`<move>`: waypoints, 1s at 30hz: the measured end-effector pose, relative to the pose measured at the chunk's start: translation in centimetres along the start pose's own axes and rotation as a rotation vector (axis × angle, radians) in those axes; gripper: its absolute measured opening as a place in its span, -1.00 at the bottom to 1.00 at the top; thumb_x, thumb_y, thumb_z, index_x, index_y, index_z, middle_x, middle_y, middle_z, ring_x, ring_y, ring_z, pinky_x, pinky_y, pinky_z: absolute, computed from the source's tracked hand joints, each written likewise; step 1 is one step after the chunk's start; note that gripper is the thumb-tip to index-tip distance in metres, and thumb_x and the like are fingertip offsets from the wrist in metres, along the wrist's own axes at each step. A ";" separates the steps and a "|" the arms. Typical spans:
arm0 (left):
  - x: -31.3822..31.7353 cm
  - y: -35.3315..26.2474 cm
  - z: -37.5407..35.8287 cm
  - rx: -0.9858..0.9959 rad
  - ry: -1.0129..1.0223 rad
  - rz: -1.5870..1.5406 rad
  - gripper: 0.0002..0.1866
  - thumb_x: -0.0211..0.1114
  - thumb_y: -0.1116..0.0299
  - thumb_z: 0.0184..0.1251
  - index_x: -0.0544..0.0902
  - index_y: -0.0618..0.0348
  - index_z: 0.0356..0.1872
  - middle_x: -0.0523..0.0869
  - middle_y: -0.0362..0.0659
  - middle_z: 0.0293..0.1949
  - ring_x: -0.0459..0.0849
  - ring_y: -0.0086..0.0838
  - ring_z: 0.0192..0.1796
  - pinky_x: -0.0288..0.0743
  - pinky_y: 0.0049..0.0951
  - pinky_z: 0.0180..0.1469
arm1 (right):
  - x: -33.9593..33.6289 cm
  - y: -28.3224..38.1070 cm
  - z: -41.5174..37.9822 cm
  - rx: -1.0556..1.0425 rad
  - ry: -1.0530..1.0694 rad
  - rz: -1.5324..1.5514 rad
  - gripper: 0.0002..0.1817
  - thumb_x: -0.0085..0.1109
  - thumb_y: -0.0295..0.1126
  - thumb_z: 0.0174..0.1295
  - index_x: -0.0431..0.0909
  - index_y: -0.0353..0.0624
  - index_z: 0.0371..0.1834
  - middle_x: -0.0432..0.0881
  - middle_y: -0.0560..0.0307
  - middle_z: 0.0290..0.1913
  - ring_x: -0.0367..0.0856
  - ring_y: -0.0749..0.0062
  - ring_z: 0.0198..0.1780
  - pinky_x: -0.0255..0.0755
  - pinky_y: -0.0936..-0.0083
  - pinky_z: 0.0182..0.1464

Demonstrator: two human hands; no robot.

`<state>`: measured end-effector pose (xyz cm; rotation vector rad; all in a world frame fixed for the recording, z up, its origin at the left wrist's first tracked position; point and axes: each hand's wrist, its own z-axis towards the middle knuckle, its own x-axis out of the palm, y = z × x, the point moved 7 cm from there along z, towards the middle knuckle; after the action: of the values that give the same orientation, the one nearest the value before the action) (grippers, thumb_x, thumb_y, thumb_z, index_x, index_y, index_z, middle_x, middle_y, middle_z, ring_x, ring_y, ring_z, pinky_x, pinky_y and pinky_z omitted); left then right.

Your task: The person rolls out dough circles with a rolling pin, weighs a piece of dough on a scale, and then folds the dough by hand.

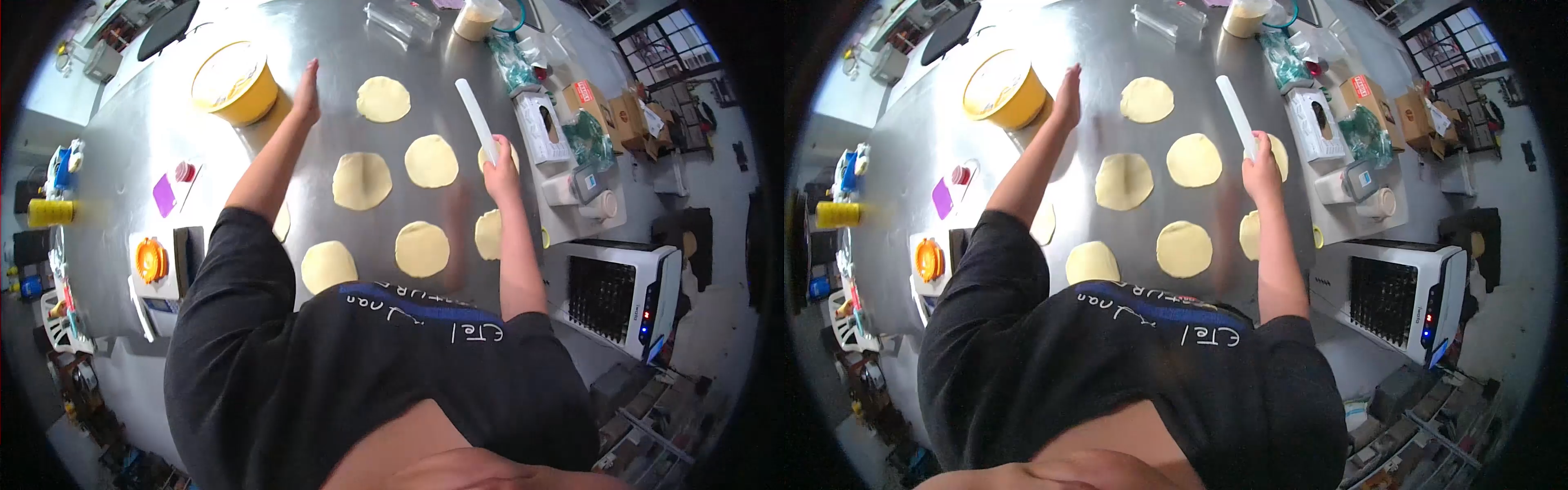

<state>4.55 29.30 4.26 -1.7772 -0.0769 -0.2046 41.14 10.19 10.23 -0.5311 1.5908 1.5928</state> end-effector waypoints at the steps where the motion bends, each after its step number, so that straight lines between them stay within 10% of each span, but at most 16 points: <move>1: -2.4 -0.2 -2.0 0.028 -0.008 -0.050 -0.27 -0.23 -0.20 0.44 0.13 0.13 0.43 0.17 -0.10 0.44 0.03 -0.28 0.49 -0.24 -0.20 0.48 | 0.4 0.1 0.3 -0.107 -0.028 -0.064 -0.43 -0.07 -0.53 0.11 0.17 0.06 0.25 0.55 -0.27 -0.05 0.55 -0.18 -0.04 0.40 0.07 -0.04; 6: -12.2 0.6 -19.0 -0.101 -0.114 0.094 -0.39 -0.20 -0.11 0.48 0.35 0.14 0.31 0.52 -0.07 0.21 0.49 -0.33 0.21 0.23 -0.26 0.29 | 6.3 -3.3 5.3 0.016 0.184 -0.326 -0.41 -0.14 -0.50 0.13 0.18 0.16 0.30 0.51 -0.32 0.02 0.49 -0.27 0.05 0.35 0.00 0.09; 10: -18.1 1.0 -33.2 -0.084 -0.636 0.173 -0.55 -0.05 0.12 0.47 0.46 0.19 0.19 0.59 -0.07 0.08 0.53 -0.36 0.13 0.34 -0.31 0.16 | 9.6 -4.1 8.2 -0.050 0.157 -0.444 -0.41 -0.17 -0.35 0.24 0.13 0.41 0.37 0.48 -0.15 0.06 0.48 -0.16 0.12 0.33 -0.09 0.12; 16: -17.7 7.9 -46.9 -0.227 -0.827 0.232 -0.59 0.00 0.13 0.47 0.50 0.18 0.16 0.60 -0.09 0.06 0.54 -0.38 0.13 0.38 -0.34 0.15 | 11.5 -3.7 9.4 -0.074 0.221 -0.515 -0.46 -0.15 -0.30 0.27 0.25 0.54 0.32 0.33 -0.01 0.25 0.31 -0.04 0.26 0.22 0.03 0.27; 22: -9.6 7.7 -46.2 -0.336 -0.627 0.590 -0.72 0.13 0.27 0.38 0.65 0.15 -0.03 0.74 -0.13 -0.16 0.69 -0.45 -0.11 0.52 -0.45 -0.06 | 9.5 0.4 6.3 -0.166 -0.091 -0.449 -0.36 0.09 -0.27 0.12 0.25 0.44 0.33 0.15 -0.14 0.32 0.16 -0.16 0.28 0.17 0.00 0.25; 30: -12.2 5.2 -40.2 0.018 -0.438 0.887 -0.74 0.16 0.27 0.31 0.68 0.11 -0.08 0.70 -0.02 -0.08 0.67 -0.23 -0.01 0.49 -0.33 0.06 | 14.1 9.6 -8.1 -0.468 -0.013 -0.052 -0.32 0.21 -0.35 -0.10 0.33 0.17 0.23 0.18 -0.10 0.18 0.13 -0.11 0.25 0.02 -0.04 0.27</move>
<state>-10.46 -10.26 5.22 -1.6525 0.3916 0.8173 23.48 6.90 4.40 -0.7981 1.1790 1.9307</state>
